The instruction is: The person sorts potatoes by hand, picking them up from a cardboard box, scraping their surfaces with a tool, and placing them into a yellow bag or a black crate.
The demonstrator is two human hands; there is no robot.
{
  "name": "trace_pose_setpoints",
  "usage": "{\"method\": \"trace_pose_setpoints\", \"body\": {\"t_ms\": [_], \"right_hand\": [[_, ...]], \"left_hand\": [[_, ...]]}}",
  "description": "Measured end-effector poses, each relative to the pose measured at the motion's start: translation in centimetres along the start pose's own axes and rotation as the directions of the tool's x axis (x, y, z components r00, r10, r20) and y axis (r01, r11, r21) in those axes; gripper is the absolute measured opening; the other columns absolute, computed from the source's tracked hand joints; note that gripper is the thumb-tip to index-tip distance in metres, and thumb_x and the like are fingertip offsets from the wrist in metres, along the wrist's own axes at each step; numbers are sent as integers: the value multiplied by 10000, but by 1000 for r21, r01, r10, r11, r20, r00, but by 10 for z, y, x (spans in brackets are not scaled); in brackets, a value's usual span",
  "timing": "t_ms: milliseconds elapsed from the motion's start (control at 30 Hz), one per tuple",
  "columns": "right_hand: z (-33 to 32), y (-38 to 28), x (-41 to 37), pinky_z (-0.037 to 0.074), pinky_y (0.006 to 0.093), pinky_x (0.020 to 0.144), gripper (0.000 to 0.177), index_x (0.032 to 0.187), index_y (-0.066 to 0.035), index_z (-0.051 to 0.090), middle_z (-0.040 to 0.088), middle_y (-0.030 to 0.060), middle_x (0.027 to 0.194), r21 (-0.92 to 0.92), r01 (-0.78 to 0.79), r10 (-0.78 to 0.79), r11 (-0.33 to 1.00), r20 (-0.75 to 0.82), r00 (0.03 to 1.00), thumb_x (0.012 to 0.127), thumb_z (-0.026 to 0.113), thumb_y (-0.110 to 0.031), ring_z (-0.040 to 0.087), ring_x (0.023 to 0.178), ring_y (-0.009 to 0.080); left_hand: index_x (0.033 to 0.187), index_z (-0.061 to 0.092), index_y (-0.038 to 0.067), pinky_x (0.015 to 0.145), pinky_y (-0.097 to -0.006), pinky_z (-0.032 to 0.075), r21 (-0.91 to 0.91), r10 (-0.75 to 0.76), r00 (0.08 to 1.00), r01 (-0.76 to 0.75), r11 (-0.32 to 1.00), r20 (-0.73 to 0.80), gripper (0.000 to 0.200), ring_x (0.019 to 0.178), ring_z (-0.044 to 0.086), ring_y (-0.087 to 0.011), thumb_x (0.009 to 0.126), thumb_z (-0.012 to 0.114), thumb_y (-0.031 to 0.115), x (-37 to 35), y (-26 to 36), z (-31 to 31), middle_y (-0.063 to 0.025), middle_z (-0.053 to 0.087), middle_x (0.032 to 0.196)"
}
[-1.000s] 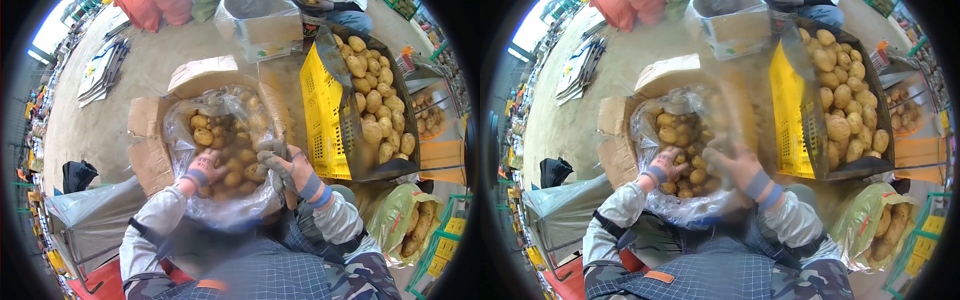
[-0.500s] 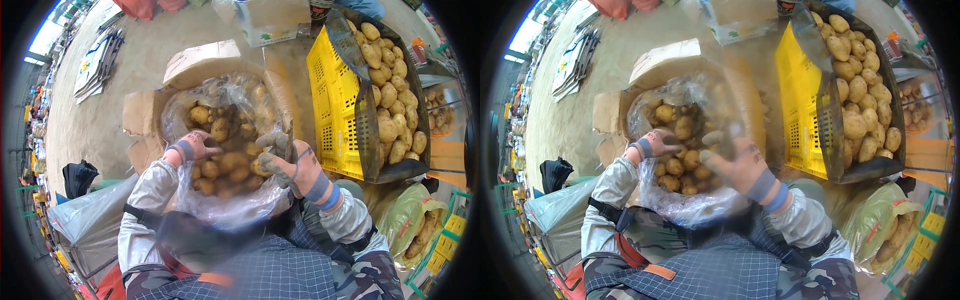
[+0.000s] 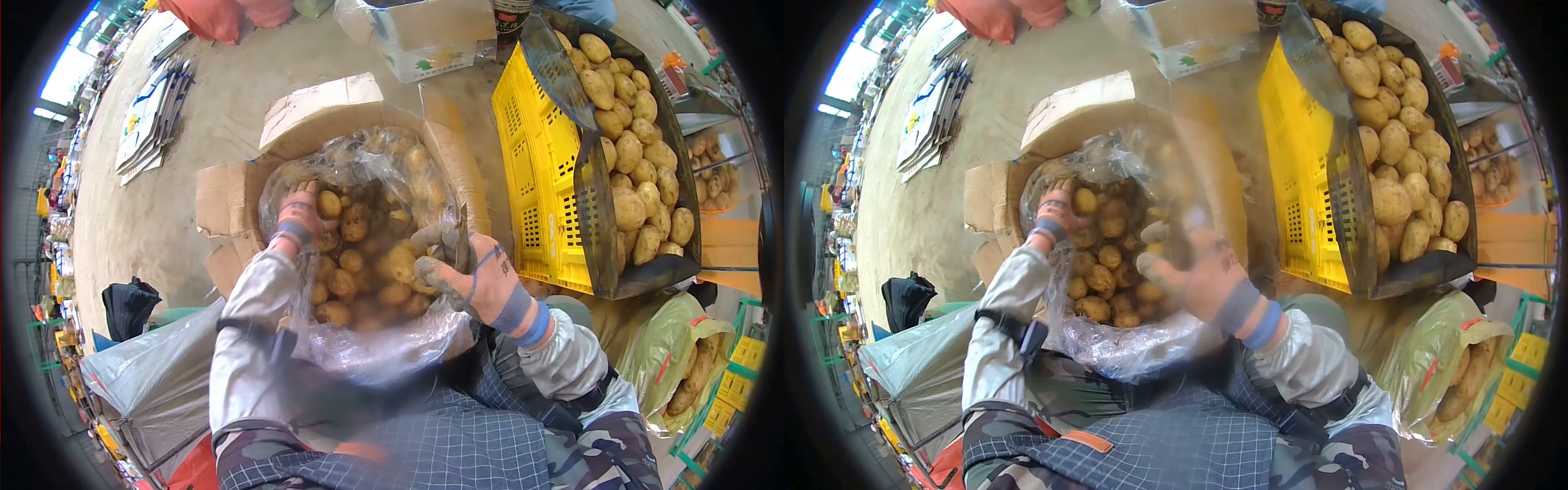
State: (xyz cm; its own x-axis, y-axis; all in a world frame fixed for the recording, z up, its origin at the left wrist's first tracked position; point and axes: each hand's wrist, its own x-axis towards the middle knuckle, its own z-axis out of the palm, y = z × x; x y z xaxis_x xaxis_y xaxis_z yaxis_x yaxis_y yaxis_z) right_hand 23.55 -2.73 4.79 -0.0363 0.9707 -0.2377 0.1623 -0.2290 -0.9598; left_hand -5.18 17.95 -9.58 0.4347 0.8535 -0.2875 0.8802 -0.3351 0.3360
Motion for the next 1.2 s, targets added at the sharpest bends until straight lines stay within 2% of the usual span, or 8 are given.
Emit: {"method": "trace_pose_setpoints", "body": {"t_ms": [67,133,267,367,467,767,1000,1200], "right_hand": [[4,3,-2,514,424,917,421,1186,-37,658,700,220,1038,-29,14,-13,999,17,1000,873,725,-311,674,991,360],[12,13,-3,511,432,935,461,1235,-37,627,696,233,1065,-231,63,-70,971,-21,997,878,708,-318,668,1022,373],[28,6,0,503,447,964,506,1305,-58,576,684,243,1123,-384,114,-105,916,46,993,887,679,-325,651,1074,389],[35,-5,-2,507,448,952,515,1330,-88,561,679,231,1143,-356,125,-92,926,109,990,885,682,-316,650,1068,390],[42,4,-3,520,448,920,511,1330,-112,546,687,205,1114,-448,179,-149,876,101,984,881,690,-311,658,1038,384],[44,2,-12,541,421,877,567,1341,-42,544,706,173,1118,-689,178,-76,703,176,981,875,713,-317,677,1019,349],[54,-8,-18,542,426,787,306,1086,-104,556,703,129,965,-764,199,-21,614,236,972,864,683,-272,695,924,328],[45,-4,-17,550,402,758,309,1108,-113,552,708,110,993,-824,193,-30,532,210,977,888,657,-302,711,923,290]], "left_hand": [[1380,479,19,1053,-411,478,-510,101,991,-129,850,-83,802,1213,596,-292,680,852,132,-37,8,-16,-163,610,1304],[1385,473,15,1077,-391,464,-733,207,971,-225,642,-116,793,1239,574,-254,682,830,96,-77,39,-46,-144,595,1321],[1395,443,9,1098,-379,451,-912,221,970,-177,370,-99,798,1268,553,-237,657,747,17,-152,100,-89,-128,554,1350],[1429,386,13,1079,-396,468,-996,98,995,-10,-93,-19,849,1286,545,-270,667,756,73,-188,114,-72,-149,533,1368],[1435,376,40,1077,-410,472,-988,90,993,-63,-138,-76,852,1288,544,-293,665,740,53,-203,127,-64,-159,516,1386],[1389,418,59,1084,-404,459,-882,125,927,-376,283,-355,771,1294,533,-292,679,687,-78,-208,129,-57,-160,494,1405],[1347,473,30,1040,-379,479,-686,127,878,-443,576,-461,721,1242,551,-256,713,812,-16,-203,143,-49,-140,528,1342],[1333,470,22,1005,-367,490,-849,-25,941,-293,439,-338,741,1162,591,-238,698,850,53,-207,147,-48,-134,567,1281]]}}
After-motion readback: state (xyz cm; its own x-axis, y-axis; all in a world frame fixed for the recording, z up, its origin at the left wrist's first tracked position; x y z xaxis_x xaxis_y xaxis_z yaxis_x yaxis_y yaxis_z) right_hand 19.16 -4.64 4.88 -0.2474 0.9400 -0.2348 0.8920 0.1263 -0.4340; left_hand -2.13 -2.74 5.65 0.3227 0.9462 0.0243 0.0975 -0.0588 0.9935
